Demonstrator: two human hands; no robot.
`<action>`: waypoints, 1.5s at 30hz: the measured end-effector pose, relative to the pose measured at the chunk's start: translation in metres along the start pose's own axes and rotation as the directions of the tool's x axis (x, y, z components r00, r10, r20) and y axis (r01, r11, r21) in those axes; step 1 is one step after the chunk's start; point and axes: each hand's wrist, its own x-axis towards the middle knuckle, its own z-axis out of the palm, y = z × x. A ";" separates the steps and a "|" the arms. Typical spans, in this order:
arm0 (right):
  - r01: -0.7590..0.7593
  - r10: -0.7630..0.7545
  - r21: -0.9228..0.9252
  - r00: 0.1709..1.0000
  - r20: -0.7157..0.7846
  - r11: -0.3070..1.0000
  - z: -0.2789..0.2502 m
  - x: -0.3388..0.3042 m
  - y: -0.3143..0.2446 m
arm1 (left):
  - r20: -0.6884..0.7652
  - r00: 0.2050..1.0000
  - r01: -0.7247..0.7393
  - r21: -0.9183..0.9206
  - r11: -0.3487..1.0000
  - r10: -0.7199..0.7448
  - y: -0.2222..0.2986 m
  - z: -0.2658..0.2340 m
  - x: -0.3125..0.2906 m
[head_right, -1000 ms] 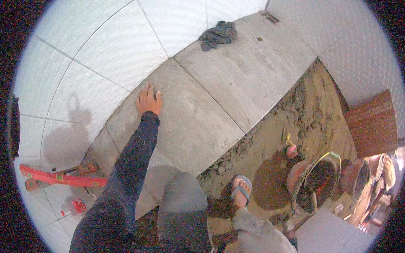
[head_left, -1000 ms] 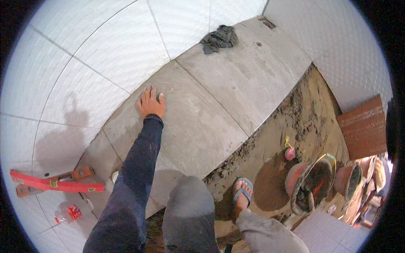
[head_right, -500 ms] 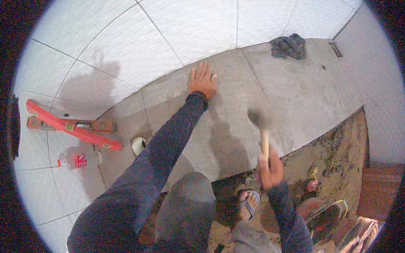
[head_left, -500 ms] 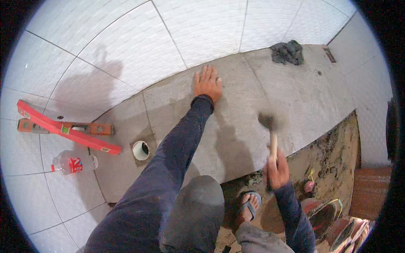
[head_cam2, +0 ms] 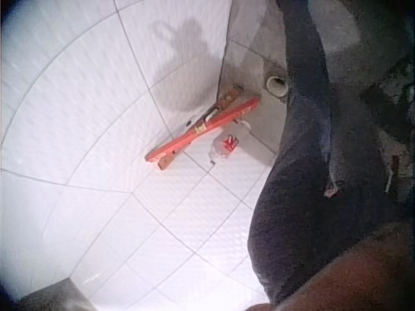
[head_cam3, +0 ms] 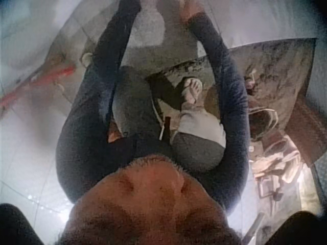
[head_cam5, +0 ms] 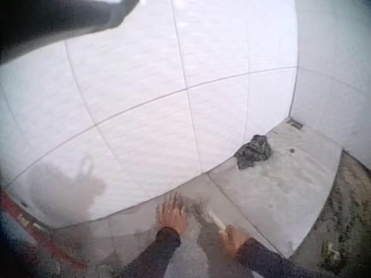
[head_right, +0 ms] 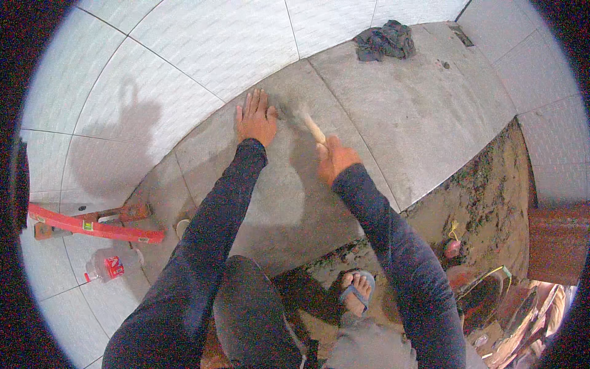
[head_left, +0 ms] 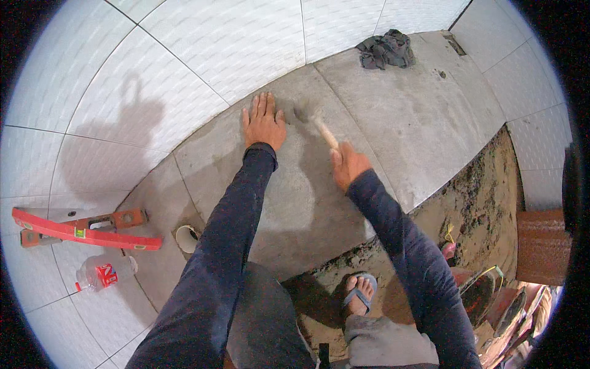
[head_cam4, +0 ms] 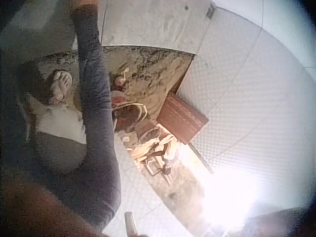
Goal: The person spreads cement on the floor using a trowel, places a large tile, and secures it with a rubber mallet. They then use a spirit level to check alignment and a marker to outline a cut around a pipe. Finally, they lift the tile to apply more cement underneath.
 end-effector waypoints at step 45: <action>-0.006 0.006 0.051 1.000 -0.006 0.999 0.000 0.015 -0.022 | 0.060 0.967 0.242 0.099 0.965 -0.249 0.008 -0.005 -0.002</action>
